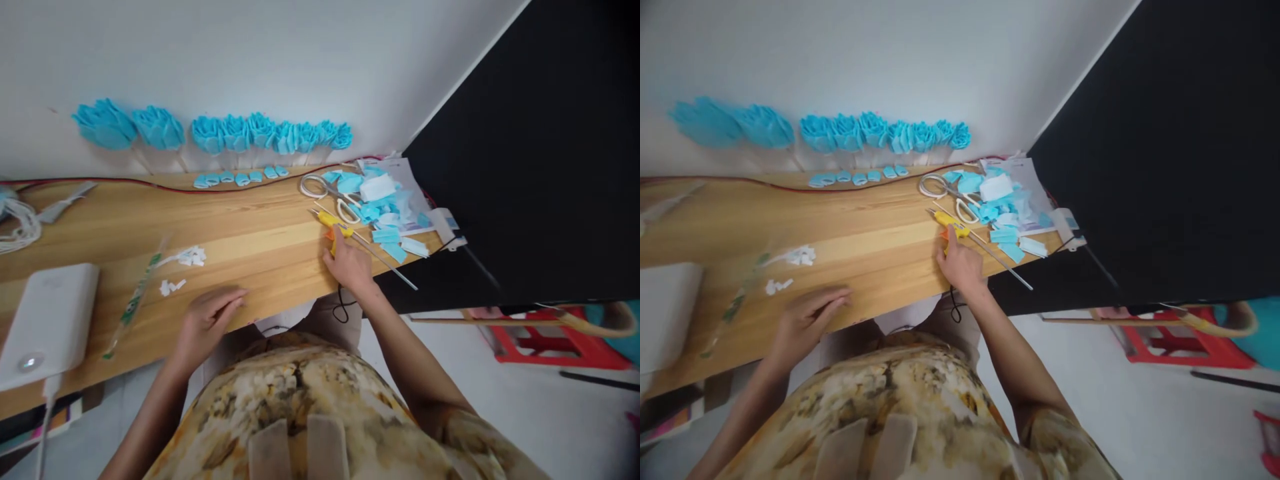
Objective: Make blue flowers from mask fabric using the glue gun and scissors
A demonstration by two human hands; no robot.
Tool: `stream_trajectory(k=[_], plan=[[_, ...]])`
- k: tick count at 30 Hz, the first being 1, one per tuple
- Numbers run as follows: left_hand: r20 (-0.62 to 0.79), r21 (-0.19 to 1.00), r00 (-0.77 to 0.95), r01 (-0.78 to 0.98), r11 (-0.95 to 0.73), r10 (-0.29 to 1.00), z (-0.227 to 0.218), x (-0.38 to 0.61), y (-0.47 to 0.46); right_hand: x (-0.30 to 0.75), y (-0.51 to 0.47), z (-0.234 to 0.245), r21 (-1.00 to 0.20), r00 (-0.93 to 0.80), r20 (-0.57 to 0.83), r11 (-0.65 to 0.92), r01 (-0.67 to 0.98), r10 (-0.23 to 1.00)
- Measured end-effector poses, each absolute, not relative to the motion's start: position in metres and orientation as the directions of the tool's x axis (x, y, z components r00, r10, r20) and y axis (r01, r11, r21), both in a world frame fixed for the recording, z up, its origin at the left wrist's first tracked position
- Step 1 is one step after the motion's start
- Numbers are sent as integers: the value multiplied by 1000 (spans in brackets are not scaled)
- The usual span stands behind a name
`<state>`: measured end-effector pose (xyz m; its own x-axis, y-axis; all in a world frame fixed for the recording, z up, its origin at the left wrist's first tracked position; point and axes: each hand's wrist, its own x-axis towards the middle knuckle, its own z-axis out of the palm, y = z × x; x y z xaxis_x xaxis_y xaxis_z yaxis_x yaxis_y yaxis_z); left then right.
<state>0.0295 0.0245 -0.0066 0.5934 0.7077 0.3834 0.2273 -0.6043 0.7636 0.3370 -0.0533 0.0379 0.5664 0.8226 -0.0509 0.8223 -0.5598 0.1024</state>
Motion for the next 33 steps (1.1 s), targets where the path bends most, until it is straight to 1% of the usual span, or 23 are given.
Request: stream_trajectory(k=[2,4,7,10,13,16,18,21,25,27,28,31,33], plan=[[395,747,596,235,-622,699,-7,28,25,337,-58,36,82,581,-37,-577,812,813],[398,734,605,241,-635,690,-7,28,25,337,-69,36,37,599,2,-599,800,800],[379,725,621,261,-638,686,-5,29,26,344,-91,38,-57,652,124,-651,757,748],[368,721,632,270,-638,682,-3,29,27,363,-119,48,-130,736,270,-734,666,621],[379,716,627,268,-645,680,-2,30,27,394,-144,66,-163,812,381,-832,530,443],[369,713,629,281,-642,684,-1,30,27,421,-161,85,-208,853,425,-885,417,303],[370,714,630,278,-643,683,-2,31,26,430,-167,92,-210,859,435,-897,389,270],[361,722,624,283,-631,693,-3,32,24,427,-169,89,-191,848,433,-888,418,306],[354,728,625,282,-624,695,-3,32,24,405,-161,61,-192,849,367,-863,468,379],[362,725,633,271,-633,685,-1,33,25,390,-154,44,-191,832,322,-830,525,452],[361,723,639,269,-636,680,0,33,25,383,-149,37,-185,808,298,-800,571,508],[352,717,653,272,-641,671,3,35,27,365,-129,22,-120,736,219,-731,672,641],[344,717,657,276,-640,670,5,36,28,356,-112,19,-69,688,161,-687,723,708]])
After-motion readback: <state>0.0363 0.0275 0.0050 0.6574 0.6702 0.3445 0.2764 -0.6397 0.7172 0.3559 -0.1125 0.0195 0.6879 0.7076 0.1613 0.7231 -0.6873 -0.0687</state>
